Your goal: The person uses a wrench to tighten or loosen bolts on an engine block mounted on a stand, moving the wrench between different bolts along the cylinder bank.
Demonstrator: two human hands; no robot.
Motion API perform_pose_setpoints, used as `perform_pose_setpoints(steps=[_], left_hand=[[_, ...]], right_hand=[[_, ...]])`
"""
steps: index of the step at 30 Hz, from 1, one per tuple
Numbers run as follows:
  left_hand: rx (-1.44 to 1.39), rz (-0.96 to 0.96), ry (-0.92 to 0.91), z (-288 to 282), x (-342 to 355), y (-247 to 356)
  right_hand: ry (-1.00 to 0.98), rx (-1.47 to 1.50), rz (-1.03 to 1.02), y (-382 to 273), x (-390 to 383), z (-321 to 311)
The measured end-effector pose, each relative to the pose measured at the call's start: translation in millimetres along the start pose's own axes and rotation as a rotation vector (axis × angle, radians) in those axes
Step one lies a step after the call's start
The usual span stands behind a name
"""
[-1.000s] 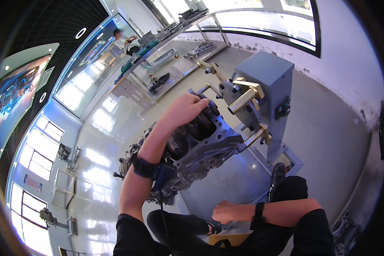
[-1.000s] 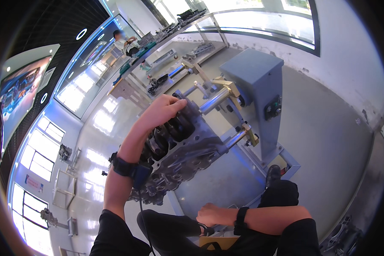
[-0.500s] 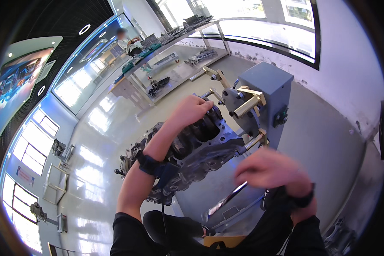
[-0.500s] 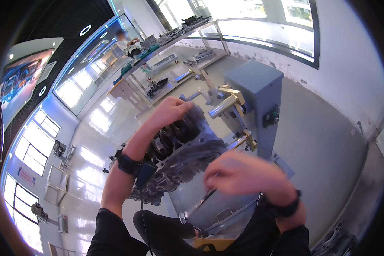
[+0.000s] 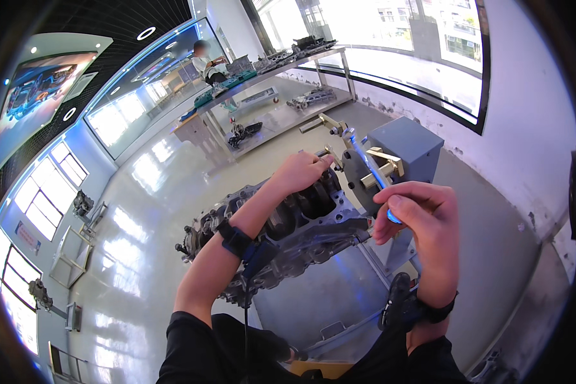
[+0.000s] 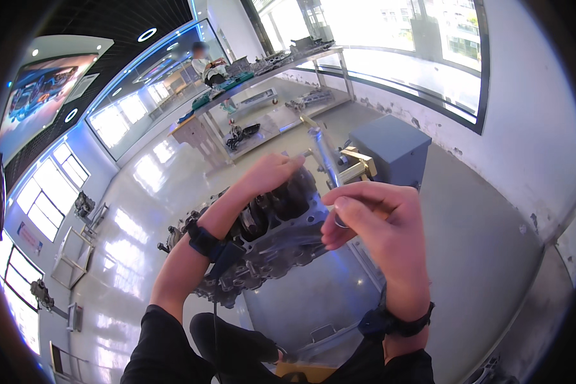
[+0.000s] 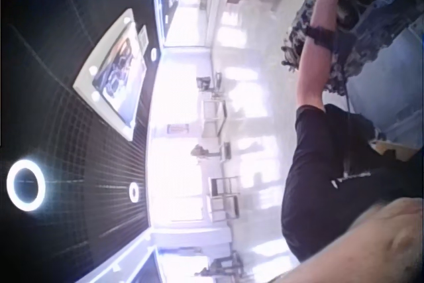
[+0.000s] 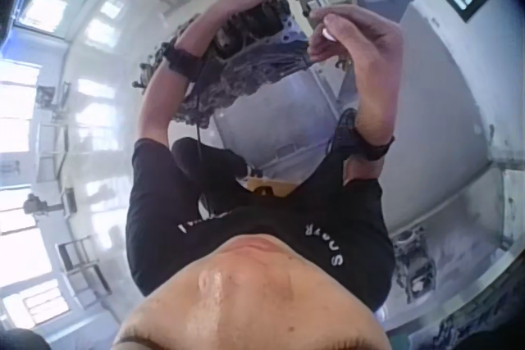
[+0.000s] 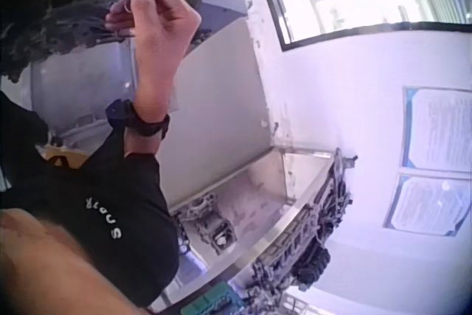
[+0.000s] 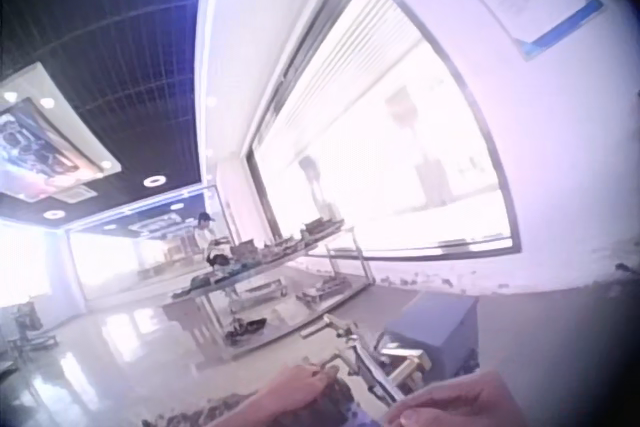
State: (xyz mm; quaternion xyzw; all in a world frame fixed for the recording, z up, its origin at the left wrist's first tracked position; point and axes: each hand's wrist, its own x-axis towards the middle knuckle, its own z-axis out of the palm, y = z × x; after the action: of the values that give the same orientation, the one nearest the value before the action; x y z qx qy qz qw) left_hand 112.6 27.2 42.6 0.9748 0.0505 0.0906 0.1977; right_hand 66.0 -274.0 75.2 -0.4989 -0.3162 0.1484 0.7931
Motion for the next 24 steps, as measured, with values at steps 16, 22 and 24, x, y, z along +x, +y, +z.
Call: perform_pose_setpoints(steps=[16, 22, 24], left_hand=[[-0.428, -0.048, -0.009, -10.0, -12.6, 14.1], [-0.425, -0.033, -0.013, -11.0, -12.3, 12.3], [-0.408, -0.030, -0.021, -10.4, -12.0, 12.2]], right_hand=[[-0.023, -0.136, 0.100, 54.4, 16.3, 35.4], [-0.255, -0.261, 0.043, 72.9, 3.1, 58.5], [-0.289, -0.263, 0.060, 81.2, 2.2, 64.6]])
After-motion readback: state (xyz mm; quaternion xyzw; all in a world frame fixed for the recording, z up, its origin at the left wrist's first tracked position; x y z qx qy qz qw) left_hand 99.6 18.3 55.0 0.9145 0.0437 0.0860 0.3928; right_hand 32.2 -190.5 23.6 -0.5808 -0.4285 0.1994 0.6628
